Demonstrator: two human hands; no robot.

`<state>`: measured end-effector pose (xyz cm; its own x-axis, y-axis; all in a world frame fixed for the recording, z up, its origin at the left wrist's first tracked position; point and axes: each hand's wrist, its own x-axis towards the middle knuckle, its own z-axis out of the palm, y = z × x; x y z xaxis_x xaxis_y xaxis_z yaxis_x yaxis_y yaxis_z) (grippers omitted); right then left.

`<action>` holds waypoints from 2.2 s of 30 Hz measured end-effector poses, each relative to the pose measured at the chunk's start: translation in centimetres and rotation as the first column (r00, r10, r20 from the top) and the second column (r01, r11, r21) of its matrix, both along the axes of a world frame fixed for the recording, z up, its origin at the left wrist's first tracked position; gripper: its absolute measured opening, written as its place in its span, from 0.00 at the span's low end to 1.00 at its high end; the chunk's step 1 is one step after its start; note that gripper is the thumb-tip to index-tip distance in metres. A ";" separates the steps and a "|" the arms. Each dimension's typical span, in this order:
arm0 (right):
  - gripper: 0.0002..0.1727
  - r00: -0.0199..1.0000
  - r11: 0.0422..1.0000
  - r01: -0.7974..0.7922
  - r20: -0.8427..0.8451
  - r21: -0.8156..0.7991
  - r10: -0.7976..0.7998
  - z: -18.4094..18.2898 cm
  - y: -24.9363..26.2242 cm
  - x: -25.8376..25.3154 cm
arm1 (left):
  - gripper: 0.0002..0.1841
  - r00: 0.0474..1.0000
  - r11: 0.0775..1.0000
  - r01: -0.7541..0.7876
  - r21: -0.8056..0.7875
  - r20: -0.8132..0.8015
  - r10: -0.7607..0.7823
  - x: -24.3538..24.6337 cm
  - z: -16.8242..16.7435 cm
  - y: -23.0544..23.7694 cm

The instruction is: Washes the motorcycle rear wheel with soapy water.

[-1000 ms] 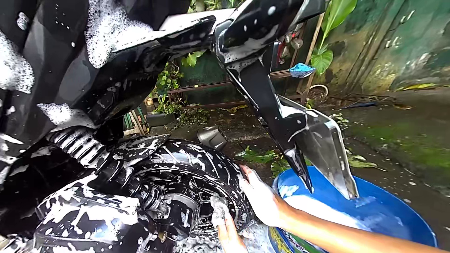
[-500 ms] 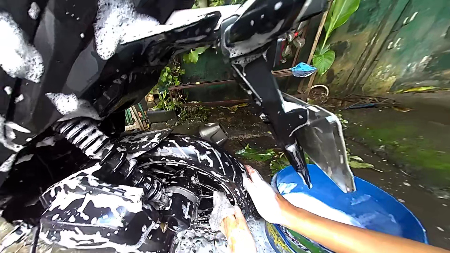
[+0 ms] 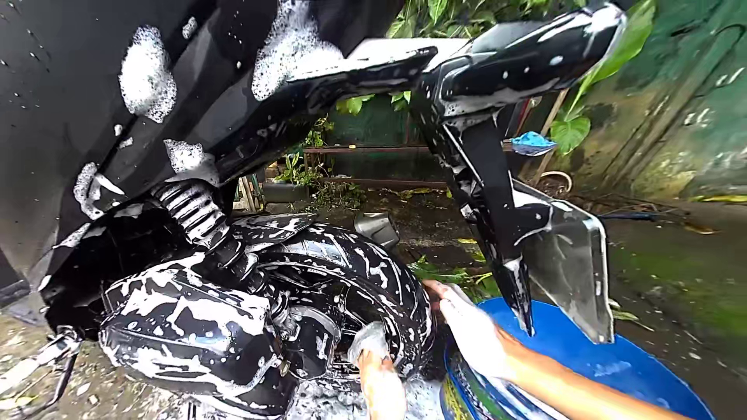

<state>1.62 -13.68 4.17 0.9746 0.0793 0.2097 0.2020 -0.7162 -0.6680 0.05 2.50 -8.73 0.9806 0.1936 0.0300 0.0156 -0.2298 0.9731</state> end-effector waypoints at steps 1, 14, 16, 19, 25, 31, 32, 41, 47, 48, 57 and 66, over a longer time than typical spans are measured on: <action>0.29 1.000 0.999 0.017 0.002 0.032 -0.017 0.5 0.2 0.0 | 0.16 0.998 0.963 -0.055 -0.266 0.008 0.059 -0.9 -1.1 -0.5; 0.29 0.959 0.998 0.030 0.283 -0.047 -0.016 3.7 5.3 1.0 | 0.21 0.986 0.942 -0.163 -0.294 -0.089 0.143 1.6 -2.3 0.4; 0.29 0.969 0.997 0.038 0.247 -0.065 -0.021 3.6 5.2 0.8 | 0.22 0.970 0.802 -0.243 -0.546 -0.131 0.205 -0.2 -1.6 -0.1; 0.29 0.971 0.996 0.037 0.240 -0.085 -0.016 2.9 5.2 0.7 | 0.18 0.915 0.666 -0.403 -0.628 -0.253 0.315 -2.5 -2.0 -0.4; 0.40 0.988 0.985 0.117 0.112 -0.125 -0.103 2.3 6.0 1.1 | 0.21 0.891 0.493 -0.443 -0.748 -0.311 0.330 4.8 -0.9 1.0; 0.41 0.984 0.984 0.094 0.165 -0.151 -0.069 1.8 5.5 1.4 | 0.27 0.897 0.861 -0.388 -0.328 -0.349 0.271 2.7 -2.7 -0.7; 0.41 0.980 0.985 0.094 0.186 -0.145 -0.066 1.3 5.4 1.3 | 0.28 0.886 0.923 -0.345 -0.169 -0.384 0.260 1.4 -2.4 -1.0; 0.44 0.971 0.985 0.099 0.231 -0.144 -0.064 -0.2 4.5 1.3 | 0.18 0.933 0.881 -0.013 0.472 -0.311 0.181 2.3 1.2 1.9; 0.55 0.994 0.982 0.085 0.086 -0.170 -0.071 -2.6 2.5 0.5 | 0.17 0.923 0.973 -0.065 0.221 -0.358 0.143 0.3 -0.5 1.6; 0.56 0.995 0.983 0.079 0.078 -0.168 -0.067 -3.2 2.1 0.5 | 0.17 0.910 0.977 -0.113 0.183 -0.376 0.176 -0.9 -0.5 0.9; 0.47 0.994 0.936 -0.018 -0.104 -0.351 -0.020 -4.9 -2.6 -0.8 | 0.20 0.983 0.977 -0.142 0.161 -0.093 0.158 1.5 4.1 1.5; 0.34 0.976 0.989 -0.004 0.216 -0.145 0.036 0.2 -0.8 0.5 | 0.12 0.997 0.999 0.010 -0.043 -0.082 -0.014 1.2 3.6 1.4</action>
